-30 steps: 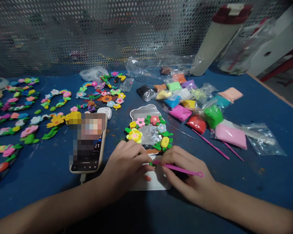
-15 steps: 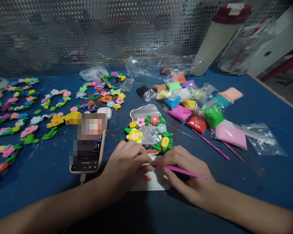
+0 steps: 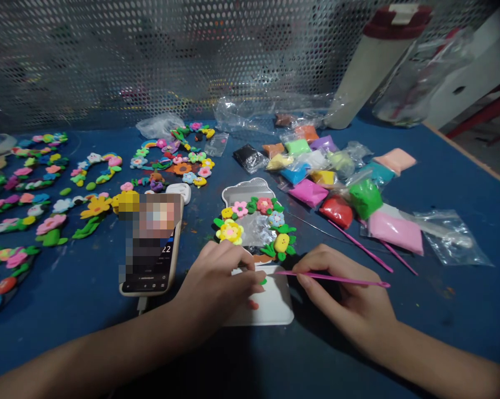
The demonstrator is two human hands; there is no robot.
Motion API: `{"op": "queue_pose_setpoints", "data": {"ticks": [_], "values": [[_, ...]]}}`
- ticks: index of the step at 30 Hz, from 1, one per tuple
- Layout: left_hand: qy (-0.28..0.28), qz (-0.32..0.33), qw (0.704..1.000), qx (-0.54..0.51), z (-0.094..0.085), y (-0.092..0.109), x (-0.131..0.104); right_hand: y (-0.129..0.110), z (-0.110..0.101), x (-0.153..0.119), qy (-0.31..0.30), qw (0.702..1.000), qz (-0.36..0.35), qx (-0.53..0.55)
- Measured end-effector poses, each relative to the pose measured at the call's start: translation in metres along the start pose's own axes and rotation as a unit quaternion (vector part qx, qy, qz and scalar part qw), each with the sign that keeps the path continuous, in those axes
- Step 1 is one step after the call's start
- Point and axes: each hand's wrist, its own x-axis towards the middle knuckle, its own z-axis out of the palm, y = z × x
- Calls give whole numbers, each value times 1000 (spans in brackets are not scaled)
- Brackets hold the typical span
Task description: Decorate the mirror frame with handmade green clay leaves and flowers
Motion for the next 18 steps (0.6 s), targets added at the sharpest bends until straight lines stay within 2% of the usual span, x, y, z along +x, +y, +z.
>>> {"op": "queue_pose_setpoints", "data": {"ticks": [7,12,18], "values": [[8,-12,1000,3,0,1,3,0,2,1,-45,999,-26,-3],[12,-13,1000,9,1,0,2,1,3,0,-57,995,-79,-38],[7,-4,1000,22,-2,-1,0,12,5,-10,-127,982,-135,-48]]}}
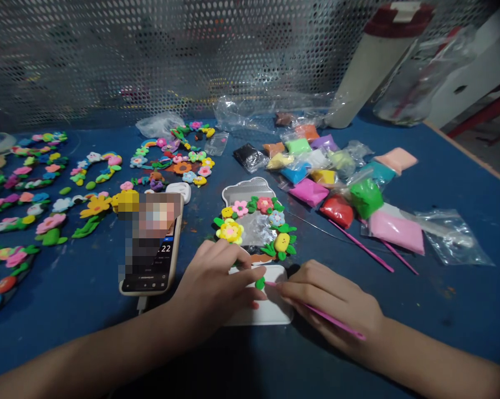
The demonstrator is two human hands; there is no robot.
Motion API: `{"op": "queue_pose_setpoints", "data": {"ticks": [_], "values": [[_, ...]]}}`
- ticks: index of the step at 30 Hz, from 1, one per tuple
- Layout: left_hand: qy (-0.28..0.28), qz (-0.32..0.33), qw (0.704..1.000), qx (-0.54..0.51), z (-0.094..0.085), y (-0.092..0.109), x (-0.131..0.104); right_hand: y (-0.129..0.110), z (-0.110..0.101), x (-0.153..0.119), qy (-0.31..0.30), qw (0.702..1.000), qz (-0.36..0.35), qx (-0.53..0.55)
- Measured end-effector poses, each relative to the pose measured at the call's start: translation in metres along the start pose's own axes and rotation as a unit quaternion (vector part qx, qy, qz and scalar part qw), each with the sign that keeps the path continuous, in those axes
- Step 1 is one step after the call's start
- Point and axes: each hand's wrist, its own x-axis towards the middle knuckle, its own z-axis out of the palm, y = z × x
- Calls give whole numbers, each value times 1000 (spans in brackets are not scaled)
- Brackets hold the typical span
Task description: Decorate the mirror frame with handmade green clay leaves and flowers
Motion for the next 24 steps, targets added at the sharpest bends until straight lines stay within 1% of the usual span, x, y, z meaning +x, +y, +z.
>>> {"op": "queue_pose_setpoints", "data": {"ticks": [2,10,17,24], "values": [[-1,-2,1000,9,0,0,0,2,1,-2,-7,1000,-1,3],[-1,-1,1000,5,0,0,1,-2,0,3,8,1000,0,-18],[-6,2,1000,0,0,0,0,-2,2,4,13,1000,4,-10],[21,-25,999,4,0,2,1,-2,2,6,25,1000,-4,-18]]}}
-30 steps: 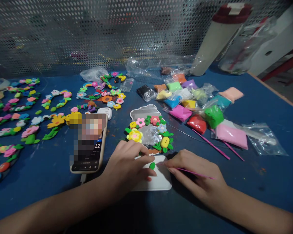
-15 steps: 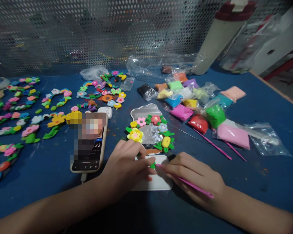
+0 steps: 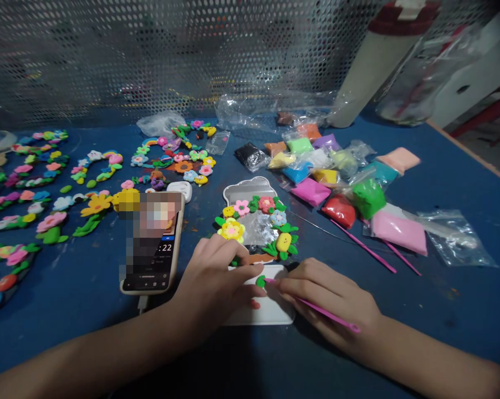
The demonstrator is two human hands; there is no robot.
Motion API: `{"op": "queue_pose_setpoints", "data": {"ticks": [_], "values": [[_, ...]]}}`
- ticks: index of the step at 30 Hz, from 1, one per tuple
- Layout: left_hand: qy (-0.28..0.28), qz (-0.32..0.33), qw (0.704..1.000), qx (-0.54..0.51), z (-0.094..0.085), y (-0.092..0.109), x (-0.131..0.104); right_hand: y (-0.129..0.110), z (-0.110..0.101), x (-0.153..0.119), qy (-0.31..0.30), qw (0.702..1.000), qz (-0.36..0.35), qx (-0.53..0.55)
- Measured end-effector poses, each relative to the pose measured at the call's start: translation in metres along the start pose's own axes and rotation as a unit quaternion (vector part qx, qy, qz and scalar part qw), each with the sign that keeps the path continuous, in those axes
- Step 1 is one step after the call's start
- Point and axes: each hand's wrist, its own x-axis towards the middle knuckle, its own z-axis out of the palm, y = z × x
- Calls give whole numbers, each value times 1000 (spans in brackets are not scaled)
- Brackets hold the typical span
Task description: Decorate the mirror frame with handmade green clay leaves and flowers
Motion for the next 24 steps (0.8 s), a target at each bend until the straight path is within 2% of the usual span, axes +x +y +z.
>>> {"op": "queue_pose_setpoints", "data": {"ticks": [10,15,24], "values": [[-2,7,1000,-2,3,-1,-1,-5,-6,11,-10,999,50,15],[-9,14,1000,-16,2,-1,-1,-9,-11,12,27,993,97,62],[-3,9,1000,-17,4,-2,-1,-8,-3,11,9,999,23,40]]}}
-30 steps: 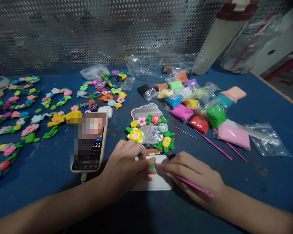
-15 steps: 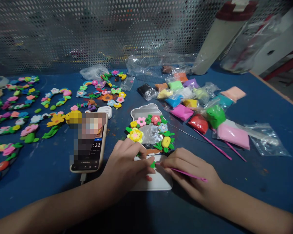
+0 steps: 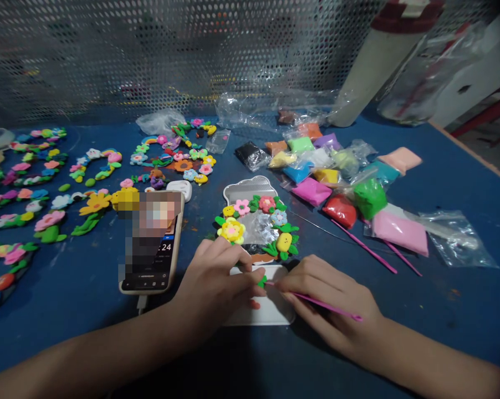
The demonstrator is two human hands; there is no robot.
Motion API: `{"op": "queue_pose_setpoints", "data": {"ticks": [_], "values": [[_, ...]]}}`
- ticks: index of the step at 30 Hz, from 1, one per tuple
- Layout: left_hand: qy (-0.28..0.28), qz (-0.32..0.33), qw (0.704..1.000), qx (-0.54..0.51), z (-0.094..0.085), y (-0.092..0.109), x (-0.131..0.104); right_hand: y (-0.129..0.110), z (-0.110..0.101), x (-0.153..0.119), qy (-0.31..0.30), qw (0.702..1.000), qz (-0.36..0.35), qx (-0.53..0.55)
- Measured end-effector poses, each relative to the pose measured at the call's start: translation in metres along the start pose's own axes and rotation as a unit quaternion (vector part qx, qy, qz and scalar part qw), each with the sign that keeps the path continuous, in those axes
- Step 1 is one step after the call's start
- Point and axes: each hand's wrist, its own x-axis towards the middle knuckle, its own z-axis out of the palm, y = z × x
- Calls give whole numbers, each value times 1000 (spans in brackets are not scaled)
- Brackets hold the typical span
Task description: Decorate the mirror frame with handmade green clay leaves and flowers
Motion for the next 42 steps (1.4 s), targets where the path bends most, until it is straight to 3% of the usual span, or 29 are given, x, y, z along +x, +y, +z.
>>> {"op": "queue_pose_setpoints", "data": {"ticks": [42], "values": [[-5,-3,1000,-2,0,0,0,-1,3,-1,6,999,3,-37]]}}
